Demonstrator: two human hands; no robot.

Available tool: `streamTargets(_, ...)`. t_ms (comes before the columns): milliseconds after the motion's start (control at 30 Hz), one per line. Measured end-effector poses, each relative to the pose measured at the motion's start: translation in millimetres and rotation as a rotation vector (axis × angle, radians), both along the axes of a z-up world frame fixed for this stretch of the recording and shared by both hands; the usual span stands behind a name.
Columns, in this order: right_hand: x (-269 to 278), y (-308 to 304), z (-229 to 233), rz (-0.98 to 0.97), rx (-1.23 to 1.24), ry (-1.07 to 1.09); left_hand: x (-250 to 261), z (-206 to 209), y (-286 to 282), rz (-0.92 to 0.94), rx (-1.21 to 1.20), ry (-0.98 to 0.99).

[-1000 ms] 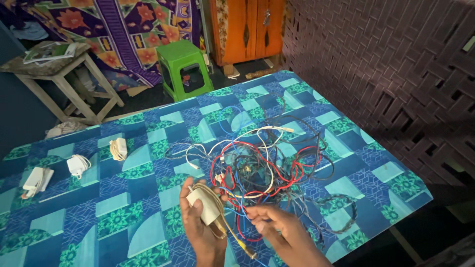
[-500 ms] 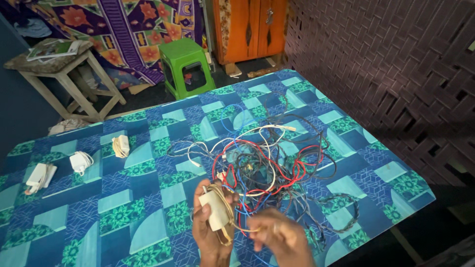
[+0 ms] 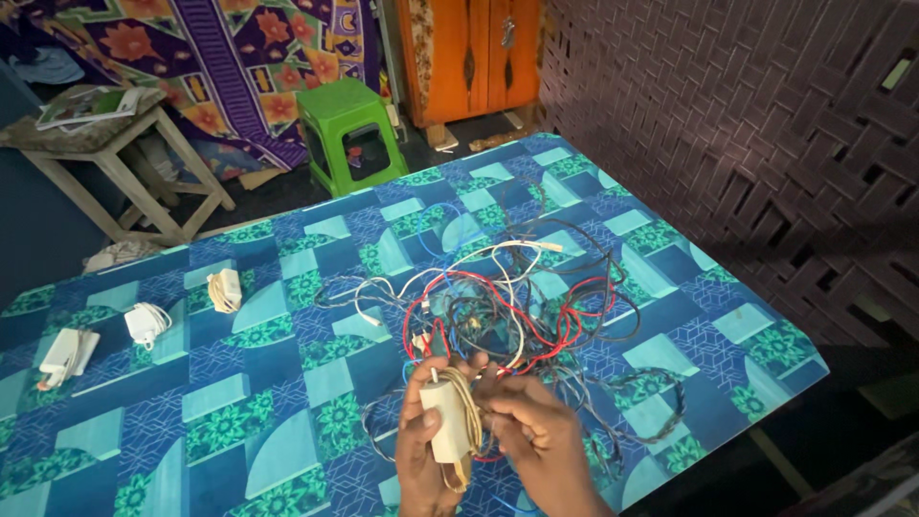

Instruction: The person untangles and coils various charging cables and power adapters on a patterned table. They handle each cable individually, wrapping it neatly and placing it aside. The task continues with multiple cables of different colors and lengths.

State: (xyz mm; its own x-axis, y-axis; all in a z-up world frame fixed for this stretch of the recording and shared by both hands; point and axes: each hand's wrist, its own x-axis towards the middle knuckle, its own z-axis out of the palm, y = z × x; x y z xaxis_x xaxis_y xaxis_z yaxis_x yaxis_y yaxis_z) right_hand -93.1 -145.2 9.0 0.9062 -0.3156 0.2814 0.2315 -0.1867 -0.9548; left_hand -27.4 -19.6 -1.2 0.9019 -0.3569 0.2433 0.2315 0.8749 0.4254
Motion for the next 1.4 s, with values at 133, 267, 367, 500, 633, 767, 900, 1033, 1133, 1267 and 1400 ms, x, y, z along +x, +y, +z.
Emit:
streamTargets(133, -2, -2, 11, -0.054, -0.289, -0.16, -1, -3, 2, 0.007, 0.004, -0.052)
streamTargets(267, -3, 1, 17, -0.151, -0.402, -0.166, -3, -4, 3, 0.007, 0.056, -0.032)
streamTargets(367, -2, -3, 21, -0.084, -0.234, 0.099, -5, -2, 5, 0.01, 0.048, -0.026)
streamTargets(500, -2, -10, 20, 0.101, -0.028, 0.182, -6, -2, 9, 0.052, 0.125, -0.055)
streamTargets(633, -1, -5, 14, 0.114, 0.182, 0.175, -6, -3, 12, 0.025, 0.156, -0.046)
streamTargets(767, -1, -9, 13, 0.129, 0.02, 0.155, -5, -1, 11, -0.07, 0.143, -0.077)
streamTargets(900, 3, -21, 16, 0.175, -0.06, 0.201, -9, 2, 9, -0.034, 0.159, -0.087)
streamTargets(1033, 6, -26, 17, 0.245, 0.095, 0.242, -7, 5, 11, -0.079, 0.184, -0.118)
streamTargets(1133, 8, -22, 14, 0.231, 0.176, 0.136, -5, 6, 14, -0.13, 0.188, -0.122)
streamTargets(1267, 6, -17, 9, 0.245, 0.284, 0.094, -6, 8, 17, -0.159, 0.166, -0.134)
streamTargets(1400, 4, -15, 11, 0.212, 0.377, 0.06, -4, 12, 14, -0.119, 0.203, -0.172)
